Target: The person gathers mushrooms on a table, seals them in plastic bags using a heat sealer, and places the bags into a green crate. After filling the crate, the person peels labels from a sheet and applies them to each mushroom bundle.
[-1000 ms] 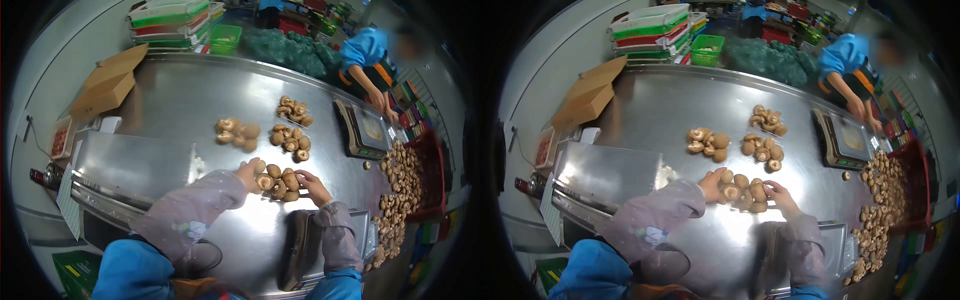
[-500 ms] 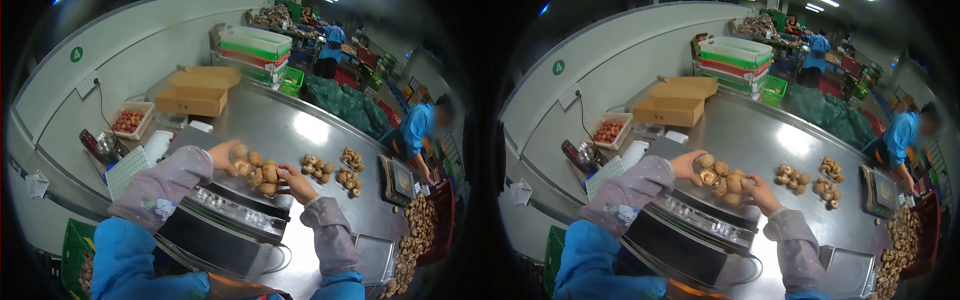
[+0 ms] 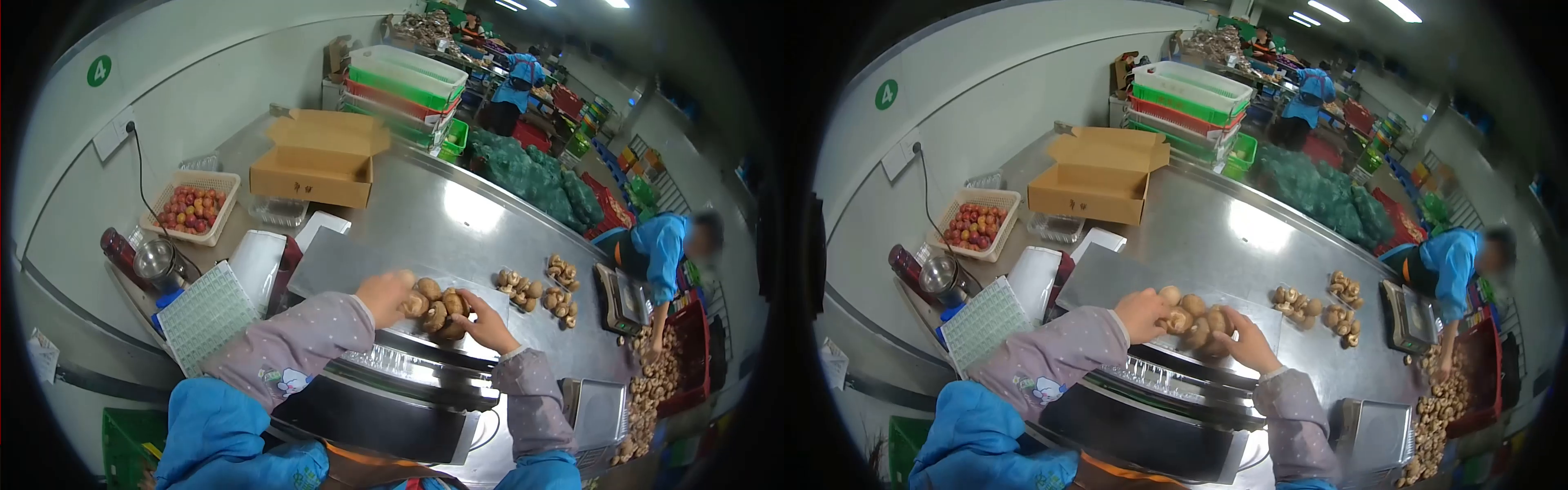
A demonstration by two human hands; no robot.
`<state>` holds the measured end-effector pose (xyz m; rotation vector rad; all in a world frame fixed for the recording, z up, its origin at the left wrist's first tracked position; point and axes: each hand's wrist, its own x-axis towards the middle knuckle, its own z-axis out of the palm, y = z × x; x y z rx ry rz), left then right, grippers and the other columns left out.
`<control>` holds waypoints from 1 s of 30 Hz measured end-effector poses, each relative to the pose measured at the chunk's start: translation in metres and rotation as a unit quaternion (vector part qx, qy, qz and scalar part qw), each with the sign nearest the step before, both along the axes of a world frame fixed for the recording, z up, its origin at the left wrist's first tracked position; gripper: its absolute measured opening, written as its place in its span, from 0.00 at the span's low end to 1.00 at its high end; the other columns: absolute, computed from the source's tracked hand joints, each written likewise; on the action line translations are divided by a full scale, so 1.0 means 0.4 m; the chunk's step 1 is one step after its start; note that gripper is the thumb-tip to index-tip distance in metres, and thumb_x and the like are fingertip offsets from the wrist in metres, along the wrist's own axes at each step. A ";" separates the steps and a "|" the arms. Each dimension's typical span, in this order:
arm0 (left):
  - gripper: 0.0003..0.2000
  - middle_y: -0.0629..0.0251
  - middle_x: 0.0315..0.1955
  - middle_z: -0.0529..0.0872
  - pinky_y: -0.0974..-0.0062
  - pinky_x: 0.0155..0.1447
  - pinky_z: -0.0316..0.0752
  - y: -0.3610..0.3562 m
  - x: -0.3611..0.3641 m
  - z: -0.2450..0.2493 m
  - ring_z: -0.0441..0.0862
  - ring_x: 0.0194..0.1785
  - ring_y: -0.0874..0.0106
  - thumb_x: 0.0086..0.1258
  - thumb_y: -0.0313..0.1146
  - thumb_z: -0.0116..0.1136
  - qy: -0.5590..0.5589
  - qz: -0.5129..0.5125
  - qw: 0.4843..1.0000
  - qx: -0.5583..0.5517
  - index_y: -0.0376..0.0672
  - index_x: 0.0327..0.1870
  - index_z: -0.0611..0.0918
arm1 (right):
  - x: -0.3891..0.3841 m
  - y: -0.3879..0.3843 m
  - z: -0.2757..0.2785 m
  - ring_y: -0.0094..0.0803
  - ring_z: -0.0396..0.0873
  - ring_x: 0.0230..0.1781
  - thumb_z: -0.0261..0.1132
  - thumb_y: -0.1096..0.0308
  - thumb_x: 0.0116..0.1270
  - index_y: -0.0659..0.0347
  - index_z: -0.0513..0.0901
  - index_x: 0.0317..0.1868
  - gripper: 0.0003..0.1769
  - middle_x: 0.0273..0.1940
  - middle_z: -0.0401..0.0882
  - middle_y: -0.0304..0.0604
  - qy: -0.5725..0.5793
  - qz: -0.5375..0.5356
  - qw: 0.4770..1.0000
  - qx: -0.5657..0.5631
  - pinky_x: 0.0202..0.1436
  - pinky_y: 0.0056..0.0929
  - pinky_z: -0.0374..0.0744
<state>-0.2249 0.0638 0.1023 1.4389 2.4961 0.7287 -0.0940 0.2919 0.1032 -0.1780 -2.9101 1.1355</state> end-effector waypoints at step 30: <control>0.48 0.54 0.56 0.70 0.64 0.62 0.67 -0.021 -0.047 -0.004 0.68 0.60 0.55 0.34 0.37 0.79 -0.009 0.059 0.998 0.025 0.47 0.63 0.65 | 0.008 -0.005 -0.001 0.32 0.77 0.47 0.71 0.65 0.55 0.57 0.73 0.59 0.30 0.54 0.77 0.44 0.060 -0.062 0.989 -0.117 0.50 0.30 0.75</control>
